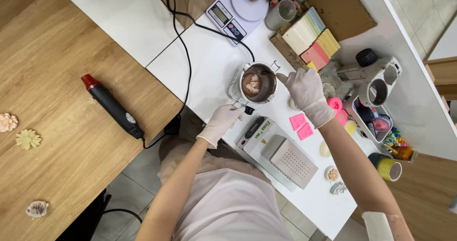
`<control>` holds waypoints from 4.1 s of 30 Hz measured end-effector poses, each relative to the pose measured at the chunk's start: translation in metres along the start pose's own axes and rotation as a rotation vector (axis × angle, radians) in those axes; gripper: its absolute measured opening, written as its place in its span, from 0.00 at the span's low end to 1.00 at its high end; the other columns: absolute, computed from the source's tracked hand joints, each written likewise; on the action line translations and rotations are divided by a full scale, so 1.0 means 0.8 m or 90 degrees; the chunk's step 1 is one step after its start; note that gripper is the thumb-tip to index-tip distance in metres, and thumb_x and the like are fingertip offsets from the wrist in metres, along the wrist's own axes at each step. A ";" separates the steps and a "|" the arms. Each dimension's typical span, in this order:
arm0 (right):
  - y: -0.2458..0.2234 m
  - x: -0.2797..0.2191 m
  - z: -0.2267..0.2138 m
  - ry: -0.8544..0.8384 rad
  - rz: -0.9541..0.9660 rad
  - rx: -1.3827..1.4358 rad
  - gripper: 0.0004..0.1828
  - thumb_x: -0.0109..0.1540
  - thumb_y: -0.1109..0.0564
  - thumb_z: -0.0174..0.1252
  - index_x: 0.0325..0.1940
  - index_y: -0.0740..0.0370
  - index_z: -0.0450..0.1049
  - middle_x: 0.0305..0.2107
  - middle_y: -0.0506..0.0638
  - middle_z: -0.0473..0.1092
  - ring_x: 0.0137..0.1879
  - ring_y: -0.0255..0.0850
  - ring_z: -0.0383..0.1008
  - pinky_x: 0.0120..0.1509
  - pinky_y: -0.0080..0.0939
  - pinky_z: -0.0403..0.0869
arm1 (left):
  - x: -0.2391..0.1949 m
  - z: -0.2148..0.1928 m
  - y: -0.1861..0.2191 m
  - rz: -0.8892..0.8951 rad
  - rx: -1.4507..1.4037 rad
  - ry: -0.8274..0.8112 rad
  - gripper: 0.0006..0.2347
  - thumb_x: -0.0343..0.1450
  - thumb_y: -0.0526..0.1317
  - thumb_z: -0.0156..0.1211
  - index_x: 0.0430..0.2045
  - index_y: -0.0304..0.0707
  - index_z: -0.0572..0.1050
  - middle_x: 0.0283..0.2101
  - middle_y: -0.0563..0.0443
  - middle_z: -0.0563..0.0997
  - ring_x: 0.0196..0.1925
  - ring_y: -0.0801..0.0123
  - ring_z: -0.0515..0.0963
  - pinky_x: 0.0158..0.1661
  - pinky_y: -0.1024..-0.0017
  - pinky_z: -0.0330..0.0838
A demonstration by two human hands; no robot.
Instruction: The person removes two flower-shaped items from flexible silicone molds by hand, places them on a perforated tray, and then stirs a melting mixture in a small pot on a hot plate. The person handles molds, finished items, and a stirring tool during the process.
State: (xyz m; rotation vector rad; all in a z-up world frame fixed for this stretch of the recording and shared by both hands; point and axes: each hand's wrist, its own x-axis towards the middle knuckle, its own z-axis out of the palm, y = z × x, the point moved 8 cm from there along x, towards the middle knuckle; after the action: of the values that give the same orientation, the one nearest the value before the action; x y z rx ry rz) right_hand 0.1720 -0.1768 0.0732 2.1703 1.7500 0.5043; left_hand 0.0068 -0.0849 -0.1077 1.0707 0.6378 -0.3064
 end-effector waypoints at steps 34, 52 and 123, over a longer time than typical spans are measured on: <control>-0.029 -0.025 0.027 -0.315 0.099 0.035 0.22 0.62 0.54 0.57 0.60 0.42 0.79 0.15 0.47 0.70 0.24 0.43 0.73 0.30 0.45 0.69 | -0.025 0.019 -0.010 0.105 0.085 0.213 0.14 0.73 0.45 0.62 0.24 0.30 0.76 0.20 0.49 0.78 0.22 0.72 0.71 0.29 0.71 0.69; -0.050 -0.038 0.022 -0.334 0.188 0.118 0.24 0.57 0.57 0.57 0.55 0.40 0.81 0.16 0.46 0.72 0.28 0.46 0.75 0.37 0.47 0.71 | -0.016 0.026 -0.039 0.016 -0.015 0.205 0.14 0.73 0.45 0.63 0.21 0.33 0.76 0.18 0.61 0.69 0.21 0.81 0.59 0.22 0.76 0.58; -0.113 -0.023 0.022 -0.550 0.418 0.349 0.03 0.58 0.56 0.60 0.32 0.50 0.79 0.25 0.50 0.78 0.36 0.46 0.81 0.41 0.46 0.75 | 0.007 0.148 -0.275 0.115 0.219 -0.160 0.32 0.78 0.52 0.48 0.74 0.37 0.44 0.77 0.45 0.51 0.79 0.57 0.47 0.75 0.65 0.39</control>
State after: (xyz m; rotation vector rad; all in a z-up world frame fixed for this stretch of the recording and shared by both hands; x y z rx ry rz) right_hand 0.0976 -0.1759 0.0155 2.6829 0.7305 -0.7944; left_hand -0.0654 -0.2908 -0.2301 1.3833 0.2643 -0.3942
